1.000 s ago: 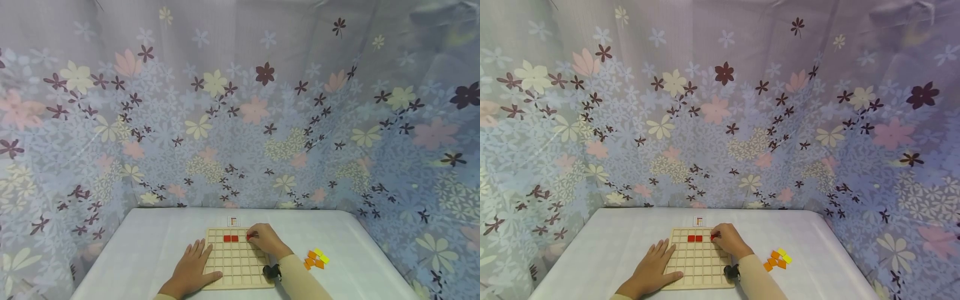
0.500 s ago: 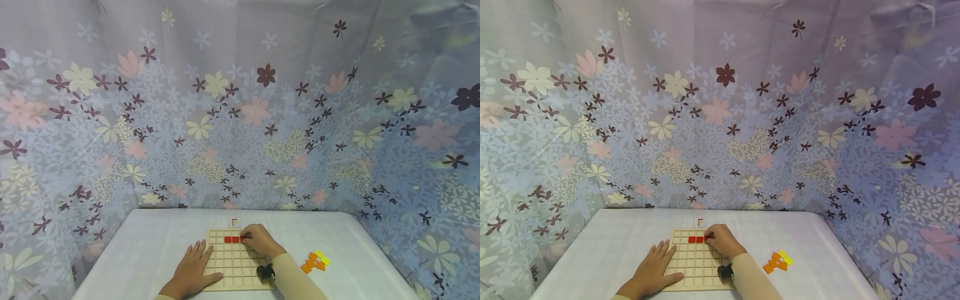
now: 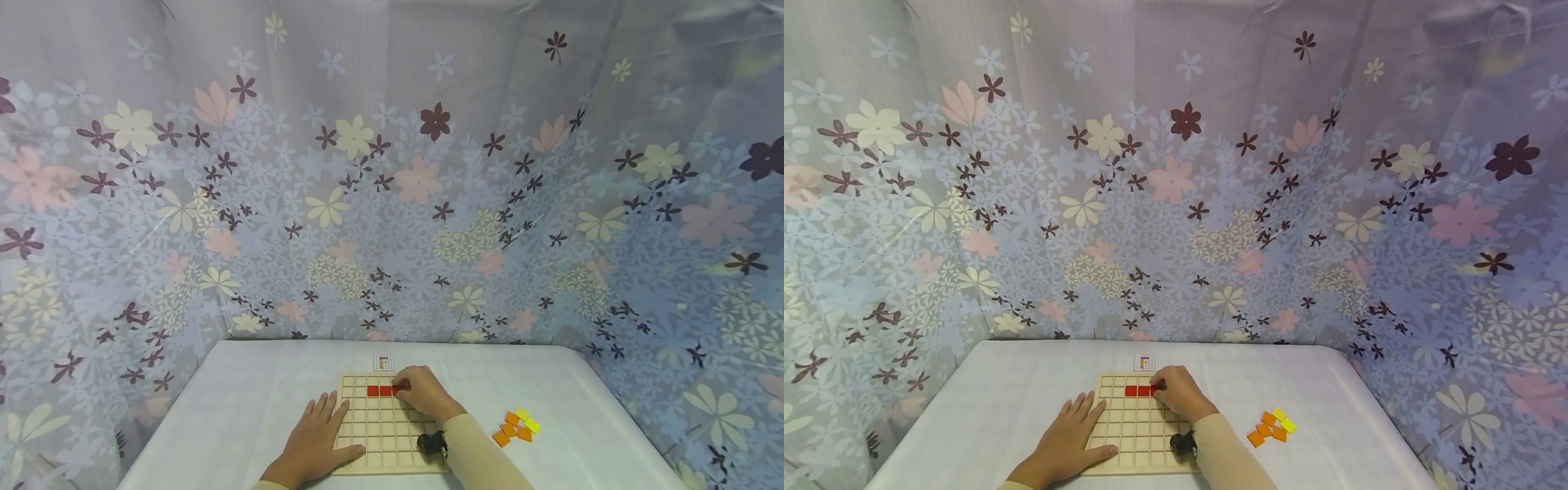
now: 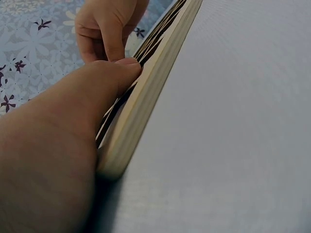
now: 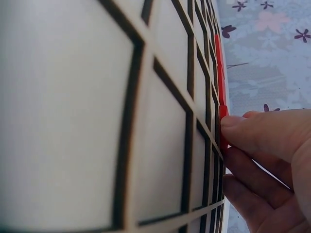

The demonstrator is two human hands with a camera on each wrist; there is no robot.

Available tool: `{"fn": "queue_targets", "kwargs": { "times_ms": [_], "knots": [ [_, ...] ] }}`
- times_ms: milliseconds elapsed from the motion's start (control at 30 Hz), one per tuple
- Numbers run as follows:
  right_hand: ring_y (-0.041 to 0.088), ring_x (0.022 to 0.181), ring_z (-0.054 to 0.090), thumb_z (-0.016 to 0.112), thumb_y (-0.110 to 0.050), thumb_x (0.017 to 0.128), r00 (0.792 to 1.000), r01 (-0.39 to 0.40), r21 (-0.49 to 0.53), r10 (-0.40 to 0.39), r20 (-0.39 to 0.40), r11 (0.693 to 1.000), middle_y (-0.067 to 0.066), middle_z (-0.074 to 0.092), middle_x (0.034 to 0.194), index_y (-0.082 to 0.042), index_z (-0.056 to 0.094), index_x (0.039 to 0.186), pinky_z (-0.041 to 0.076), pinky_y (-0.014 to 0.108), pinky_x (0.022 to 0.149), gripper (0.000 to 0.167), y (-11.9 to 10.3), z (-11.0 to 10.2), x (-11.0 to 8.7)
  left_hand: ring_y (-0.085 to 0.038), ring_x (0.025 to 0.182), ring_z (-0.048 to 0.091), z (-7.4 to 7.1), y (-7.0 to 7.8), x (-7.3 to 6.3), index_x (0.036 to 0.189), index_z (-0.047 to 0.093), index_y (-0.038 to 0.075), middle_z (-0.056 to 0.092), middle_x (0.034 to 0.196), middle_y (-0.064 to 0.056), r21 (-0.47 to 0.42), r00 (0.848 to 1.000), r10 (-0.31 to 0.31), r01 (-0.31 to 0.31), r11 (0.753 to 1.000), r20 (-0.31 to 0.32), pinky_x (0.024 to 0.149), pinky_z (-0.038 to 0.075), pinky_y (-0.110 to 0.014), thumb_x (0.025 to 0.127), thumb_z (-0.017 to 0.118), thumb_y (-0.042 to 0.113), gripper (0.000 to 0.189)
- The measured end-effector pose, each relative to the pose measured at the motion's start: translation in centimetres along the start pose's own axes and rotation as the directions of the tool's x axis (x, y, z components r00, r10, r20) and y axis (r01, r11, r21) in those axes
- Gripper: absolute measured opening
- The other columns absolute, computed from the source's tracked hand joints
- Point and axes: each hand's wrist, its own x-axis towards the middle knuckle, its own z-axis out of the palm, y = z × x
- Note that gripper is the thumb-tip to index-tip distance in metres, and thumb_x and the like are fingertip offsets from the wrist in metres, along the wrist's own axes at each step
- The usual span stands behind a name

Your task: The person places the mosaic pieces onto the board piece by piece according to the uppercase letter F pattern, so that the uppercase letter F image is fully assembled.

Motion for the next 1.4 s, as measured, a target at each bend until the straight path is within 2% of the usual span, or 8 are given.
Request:
{"fn": "queue_targets", "kwargs": {
  "times_ms": [233, 467, 633, 933, 1067, 1233, 1400],
  "knots": [
    [0.025, 0.103, 0.071, 0.081, 0.003, 0.09, 1.0, -0.001, -0.005, 0.001, -0.019, 1.0, 0.007, 0.074, 0.109, -0.002, 0.08, 0.108, 0.058, 0.041, 0.09, 0.019, -0.2, -0.1, -0.4, -0.049, 0.15, 0.031, 0.9, -0.5, 0.3, 0.154, 0.052, 0.002, 0.037, 0.161, -0.029, 0.017, 0.999, 0.013, -0.013, 1.0, -0.038, 0.118, 0.021, -0.067, 0.09, 0.053, 0.084, 0.104],
    [0.03, 0.11, 0.069, 0.082, 0.0, 0.091, 0.999, -0.025, -0.014, 0.025, -0.033, 1.0, 0.008, 0.074, 0.113, -0.003, 0.08, 0.11, 0.056, 0.047, 0.095, 0.019, -0.3, -0.4, -0.8, -0.048, 0.15, 0.029, 0.1, -0.1, 0.0, 0.156, 0.05, 0.001, 0.035, 0.162, -0.029, 0.027, 1.0, -0.006, 0.006, 1.0, 0.002, 0.119, 0.02, -0.066, 0.091, 0.052, 0.084, 0.105],
    [0.03, 0.11, 0.069, 0.082, 0.0, 0.091, 0.999, -0.02, -0.022, 0.02, -0.03, 1.0, 0.009, 0.074, 0.112, -0.002, 0.08, 0.109, 0.056, 0.047, 0.095, 0.018, -0.5, -0.3, -0.6, -0.05, 0.149, 0.03, -0.3, -0.1, -0.2, 0.154, 0.051, 0.0, 0.036, 0.161, -0.031, 0.012, 1.0, 0.01, -0.01, 1.0, -0.019, 0.119, 0.021, -0.067, 0.091, 0.055, 0.082, 0.104],
    [0.025, 0.102, 0.071, 0.081, 0.001, 0.092, 0.998, -0.027, -0.037, 0.025, -0.054, 0.999, 0.006, 0.075, 0.105, -0.003, 0.08, 0.105, 0.058, 0.042, 0.088, 0.014, -0.7, 0.1, -0.7, -0.049, 0.15, 0.03, 0.2, -0.2, -0.1, 0.156, 0.05, 0.001, 0.035, 0.162, -0.029, 0.019, 1.0, 0.016, -0.016, 1.0, -0.012, 0.118, 0.021, -0.067, 0.091, 0.053, 0.083, 0.104],
    [0.027, 0.105, 0.07, 0.081, 0.001, 0.091, 0.998, -0.036, -0.028, 0.034, -0.062, 0.999, 0.006, 0.075, 0.108, -0.003, 0.08, 0.106, 0.057, 0.045, 0.091, 0.015, -0.5, 0.1, -0.9, -0.049, 0.15, 0.03, 0.1, 0.0, -0.1, 0.155, 0.05, 0.001, 0.035, 0.162, -0.03, 0.02, 1.0, 0.009, -0.009, 1.0, -0.001, 0.119, 0.021, -0.067, 0.091, 0.052, 0.084, 0.105],
    [0.028, 0.108, 0.07, 0.082, -0.002, 0.091, 0.995, -0.052, 0.009, 0.053, -0.081, 0.999, 0.007, 0.074, 0.113, -0.002, 0.078, 0.111, 0.057, 0.044, 0.093, 0.02, 0.1, -0.2, -2.0, -0.048, 0.15, 0.03, 0.2, 0.0, 0.0, 0.155, 0.05, 0.001, 0.036, 0.162, -0.029, 0.03, 1.0, 0.009, -0.009, 1.0, 0.0, 0.119, 0.021, -0.066, 0.091, 0.051, 0.084, 0.105],
    [0.026, 0.101, 0.072, 0.079, -0.003, 0.094, 0.988, -0.09, 0.1, 0.101, -0.116, 0.991, 0.007, 0.073, 0.112, -0.002, 0.076, 0.114, 0.06, 0.039, 0.083, 0.02, 0.8, -0.9, -3.9, -0.049, 0.15, 0.03, 0.3, -0.4, 0.0, 0.155, 0.051, 0.002, 0.036, 0.162, -0.029, 0.023, 1.0, 0.017, -0.017, 1.0, -0.009, 0.119, 0.021, -0.067, 0.09, 0.053, 0.084, 0.104]
  ]
}}
